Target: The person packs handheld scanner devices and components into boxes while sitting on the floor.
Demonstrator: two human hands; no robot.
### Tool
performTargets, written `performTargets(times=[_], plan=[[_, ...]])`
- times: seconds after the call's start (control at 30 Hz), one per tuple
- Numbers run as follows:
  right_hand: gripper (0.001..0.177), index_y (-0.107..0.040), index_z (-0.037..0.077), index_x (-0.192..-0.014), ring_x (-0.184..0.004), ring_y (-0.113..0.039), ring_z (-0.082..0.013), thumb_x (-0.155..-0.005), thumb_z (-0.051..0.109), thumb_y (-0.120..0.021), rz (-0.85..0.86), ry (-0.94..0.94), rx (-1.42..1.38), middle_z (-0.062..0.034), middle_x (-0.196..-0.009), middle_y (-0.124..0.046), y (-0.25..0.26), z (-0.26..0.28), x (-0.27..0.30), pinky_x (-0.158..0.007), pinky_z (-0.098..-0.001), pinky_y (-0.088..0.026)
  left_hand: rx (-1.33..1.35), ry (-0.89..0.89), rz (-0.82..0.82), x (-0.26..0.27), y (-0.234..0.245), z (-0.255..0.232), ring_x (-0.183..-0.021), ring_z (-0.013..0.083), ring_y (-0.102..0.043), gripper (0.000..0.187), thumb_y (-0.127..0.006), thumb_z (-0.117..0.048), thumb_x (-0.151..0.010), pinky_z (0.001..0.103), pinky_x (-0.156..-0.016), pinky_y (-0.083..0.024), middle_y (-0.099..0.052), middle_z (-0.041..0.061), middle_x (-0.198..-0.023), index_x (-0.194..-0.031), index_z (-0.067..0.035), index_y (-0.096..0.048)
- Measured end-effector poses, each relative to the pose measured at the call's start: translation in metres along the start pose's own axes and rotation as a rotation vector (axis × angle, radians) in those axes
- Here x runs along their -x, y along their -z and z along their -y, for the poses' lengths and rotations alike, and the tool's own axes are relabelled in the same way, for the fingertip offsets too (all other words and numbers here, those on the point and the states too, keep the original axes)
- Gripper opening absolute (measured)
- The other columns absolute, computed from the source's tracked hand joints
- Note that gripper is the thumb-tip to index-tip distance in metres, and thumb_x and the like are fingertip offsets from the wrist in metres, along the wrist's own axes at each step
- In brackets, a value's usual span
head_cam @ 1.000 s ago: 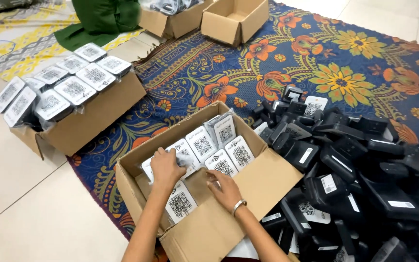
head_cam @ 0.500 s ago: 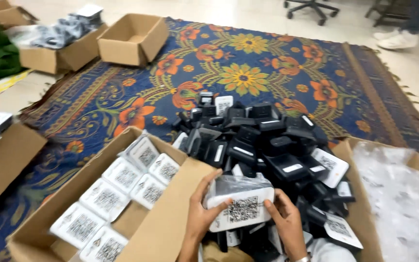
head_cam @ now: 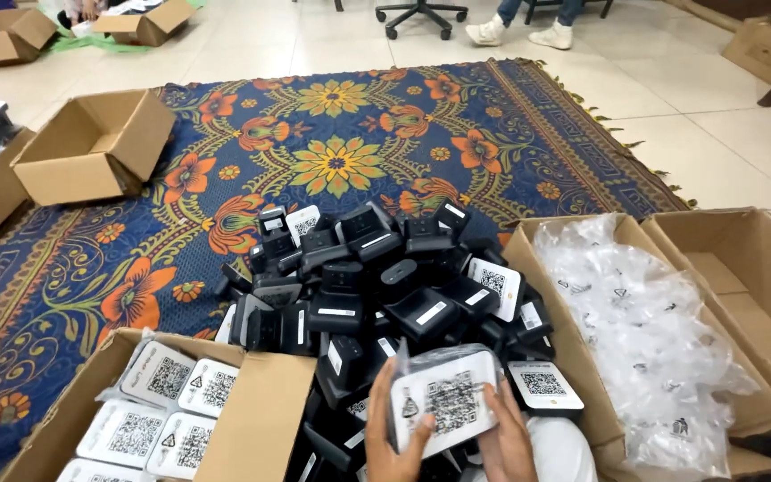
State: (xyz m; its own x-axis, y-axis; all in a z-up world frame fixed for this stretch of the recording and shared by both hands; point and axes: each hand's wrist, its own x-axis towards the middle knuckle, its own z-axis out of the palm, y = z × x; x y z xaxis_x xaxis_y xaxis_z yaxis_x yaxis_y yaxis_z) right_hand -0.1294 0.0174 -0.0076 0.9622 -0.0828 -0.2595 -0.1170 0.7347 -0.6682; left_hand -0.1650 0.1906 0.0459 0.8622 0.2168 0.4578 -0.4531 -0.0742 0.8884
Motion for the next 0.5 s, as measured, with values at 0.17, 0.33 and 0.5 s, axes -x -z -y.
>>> performTargets(times=[0.17,0.33,0.5], plan=[[0.049,-0.049,0.011,-0.135,-0.121,-0.060,-0.0166,-0.088,0.009,-0.063,0.129,0.061,0.202,-0.0079,-0.130,-0.065,-0.021,-0.017,0.005,-0.102,-0.0329,-0.044,0.376,0.322,-0.214,0.031,0.045,0.099,-0.109,0.0280,-0.070,0.065,-0.073,-0.012,-0.087,0.038,-0.097,-0.053,-0.071,0.025,-0.123,-0.144,0.007,-0.050],[0.050,-0.058,0.002,-0.131,-0.095,-0.061,-0.0121,-0.084,-0.004,-0.074,0.243,0.301,0.537,-0.0066,-0.103,-0.063,0.000,-0.034,-0.009,-0.084,-0.0259,-0.047,0.309,0.389,-0.305,0.045,0.104,0.157,-0.106,0.0245,-0.070,0.056,-0.070,-0.009,-0.089,0.034,-0.095,-0.052,-0.074,0.022,-0.119,-0.140,0.008,-0.056],[0.044,-0.064,-0.002,-0.124,-0.082,-0.055,-0.0075,-0.083,-0.004,-0.080,0.251,0.362,0.615,-0.0033,-0.092,-0.057,-0.002,-0.029,-0.005,-0.072,-0.0220,-0.044,0.228,0.341,-0.311,0.063,0.137,0.217,-0.110,0.0230,-0.069,0.055,-0.070,-0.008,-0.089,0.033,-0.099,-0.049,-0.073,0.020,-0.123,-0.140,0.007,-0.056]])
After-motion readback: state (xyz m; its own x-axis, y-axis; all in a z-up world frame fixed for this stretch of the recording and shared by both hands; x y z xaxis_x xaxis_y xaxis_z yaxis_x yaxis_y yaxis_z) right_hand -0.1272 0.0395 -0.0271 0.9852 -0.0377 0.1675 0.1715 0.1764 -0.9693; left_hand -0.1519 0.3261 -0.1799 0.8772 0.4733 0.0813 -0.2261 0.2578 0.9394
